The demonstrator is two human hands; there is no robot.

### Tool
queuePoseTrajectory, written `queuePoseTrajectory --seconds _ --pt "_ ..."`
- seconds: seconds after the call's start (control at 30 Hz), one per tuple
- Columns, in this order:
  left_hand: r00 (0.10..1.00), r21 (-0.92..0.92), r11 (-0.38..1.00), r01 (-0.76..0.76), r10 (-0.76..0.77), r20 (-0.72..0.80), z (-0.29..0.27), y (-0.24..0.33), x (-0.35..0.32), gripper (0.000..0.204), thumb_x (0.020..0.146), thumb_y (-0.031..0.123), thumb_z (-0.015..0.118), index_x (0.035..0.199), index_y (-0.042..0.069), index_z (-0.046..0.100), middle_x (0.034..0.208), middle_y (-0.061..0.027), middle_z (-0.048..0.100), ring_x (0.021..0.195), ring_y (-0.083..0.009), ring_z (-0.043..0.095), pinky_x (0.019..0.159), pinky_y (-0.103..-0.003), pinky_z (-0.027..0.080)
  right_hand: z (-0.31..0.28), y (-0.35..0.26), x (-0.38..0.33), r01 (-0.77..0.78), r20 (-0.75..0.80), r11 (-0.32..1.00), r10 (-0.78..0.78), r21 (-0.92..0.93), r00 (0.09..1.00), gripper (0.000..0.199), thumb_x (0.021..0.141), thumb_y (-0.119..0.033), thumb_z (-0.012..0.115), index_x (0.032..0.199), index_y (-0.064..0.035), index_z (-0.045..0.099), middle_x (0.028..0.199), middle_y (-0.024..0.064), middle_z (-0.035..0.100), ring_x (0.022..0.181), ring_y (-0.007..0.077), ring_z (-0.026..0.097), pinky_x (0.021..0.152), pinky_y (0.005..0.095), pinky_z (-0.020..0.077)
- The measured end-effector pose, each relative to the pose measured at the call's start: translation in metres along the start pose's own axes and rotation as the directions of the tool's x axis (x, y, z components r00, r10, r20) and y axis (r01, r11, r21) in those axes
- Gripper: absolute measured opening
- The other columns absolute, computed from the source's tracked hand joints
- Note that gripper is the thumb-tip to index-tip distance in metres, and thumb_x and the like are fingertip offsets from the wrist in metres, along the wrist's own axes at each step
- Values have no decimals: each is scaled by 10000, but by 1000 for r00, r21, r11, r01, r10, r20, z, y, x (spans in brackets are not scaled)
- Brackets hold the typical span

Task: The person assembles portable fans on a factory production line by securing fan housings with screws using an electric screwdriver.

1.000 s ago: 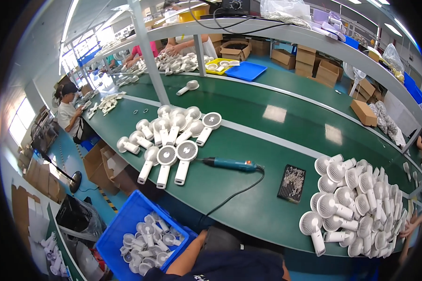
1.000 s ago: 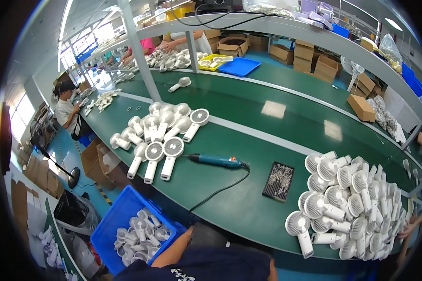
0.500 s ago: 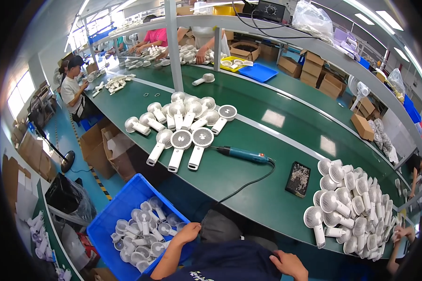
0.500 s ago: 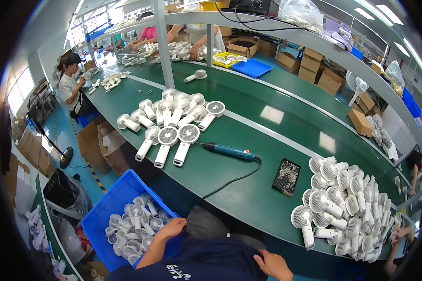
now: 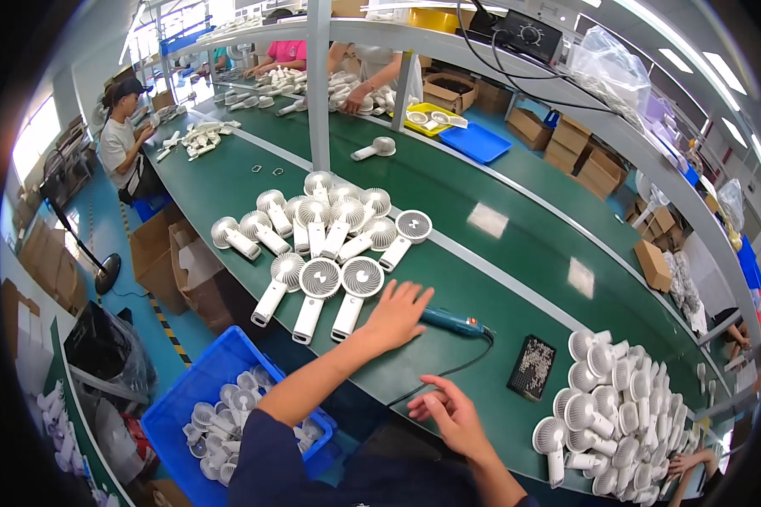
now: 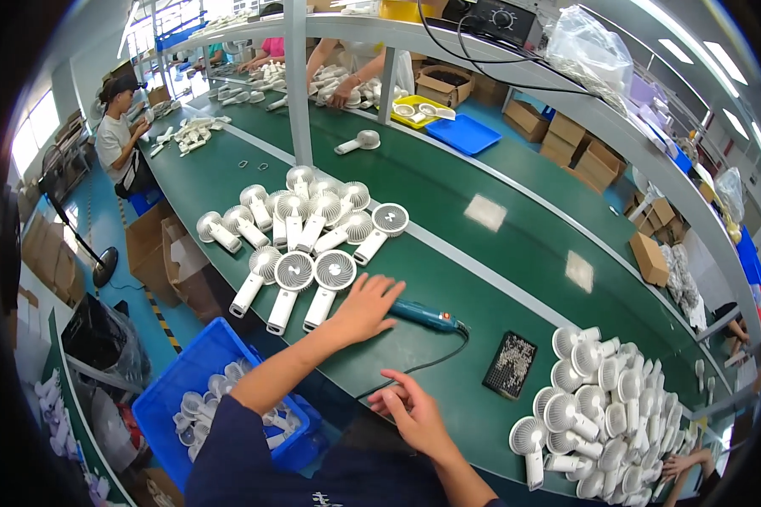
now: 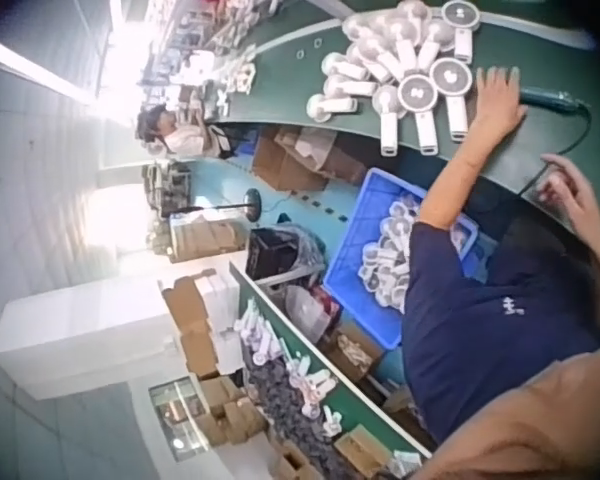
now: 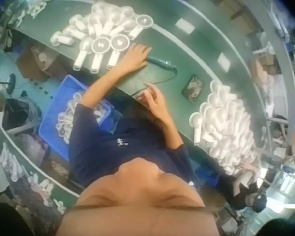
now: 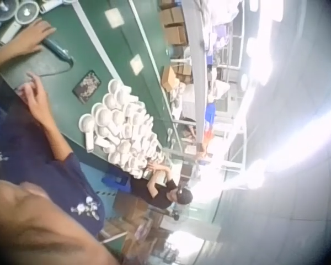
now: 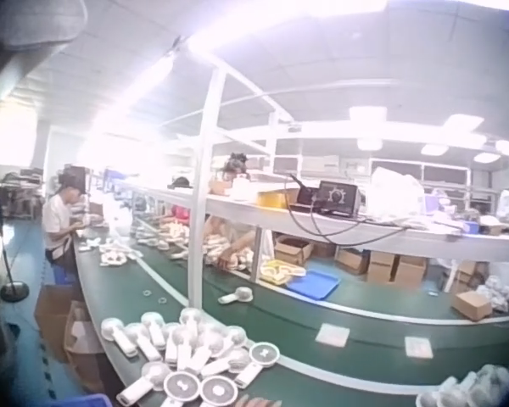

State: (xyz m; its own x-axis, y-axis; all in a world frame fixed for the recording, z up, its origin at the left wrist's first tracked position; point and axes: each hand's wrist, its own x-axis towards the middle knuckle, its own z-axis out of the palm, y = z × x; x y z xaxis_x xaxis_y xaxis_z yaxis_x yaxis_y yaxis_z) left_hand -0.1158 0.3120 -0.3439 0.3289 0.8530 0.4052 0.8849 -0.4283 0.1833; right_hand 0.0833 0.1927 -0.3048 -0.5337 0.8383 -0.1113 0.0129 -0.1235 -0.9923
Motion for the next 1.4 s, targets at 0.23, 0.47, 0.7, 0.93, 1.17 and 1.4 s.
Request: queuePoseTrajectory --seconds 0.23,0.47,0.7,0.93,1.17,1.4 --pt "953 -280 957 77 12 302 -4 6 -7 351 830 307 630 1071 57 580 968 -121 559 935 -303 566 805 -428 464 -12 29 16 -189 -8 854 221 485 975 438 991 -188 406 1378 -10 301 1189 191 545 977 259 612 821 356 522" --pt "921 -723 586 366 -117 371 -64 37 -44 411 887 203 587 1219 -11 477 1111 -193 542 1014 -319 554 895 -372 430 15 10 51 7 -211 714 198 700 957 442 990 -207 424 1375 -58 265 1345 88 406 1205 170 424 1040 378 321" --pt "978 -917 367 153 -193 86 -88 119 -94 485 861 71 611 1297 -29 423 1279 -220 411 1214 -320 408 882 -345 476 -18 -49 46 -58 46 971 49 230 998 327 924 -182 575 1187 -14 476 933 57 612 858 116 599 754 254 492" --pt "944 -978 186 96 -329 30 -75 44 -67 171 904 91 525 919 -38 637 920 -129 674 827 -189 645 749 -301 512 -127 -87 -41 -336 -44 942 334 -28 941 365 775 -81 730 1078 31 558 753 64 599 587 104 569 515 244 465" --pt "932 -613 777 145 -315 -179 -36 -129 157 292 805 117 627 1064 33 522 987 -126 616 897 -262 594 756 -350 472 -83 18 -49 -345 -376 905 419 248 827 283 936 -228 542 1140 -31 545 771 74 622 610 117 560 519 235 421" --pt "811 175 795 581 -583 -48 35 -330 276 652 756 319 701 1287 79 409 1249 -147 493 1145 -354 482 898 -496 453 -77 23 -16 -439 -453 797 237 -415 859 414 824 -240 687 1109 40 578 779 154 666 715 206 661 668 323 498"
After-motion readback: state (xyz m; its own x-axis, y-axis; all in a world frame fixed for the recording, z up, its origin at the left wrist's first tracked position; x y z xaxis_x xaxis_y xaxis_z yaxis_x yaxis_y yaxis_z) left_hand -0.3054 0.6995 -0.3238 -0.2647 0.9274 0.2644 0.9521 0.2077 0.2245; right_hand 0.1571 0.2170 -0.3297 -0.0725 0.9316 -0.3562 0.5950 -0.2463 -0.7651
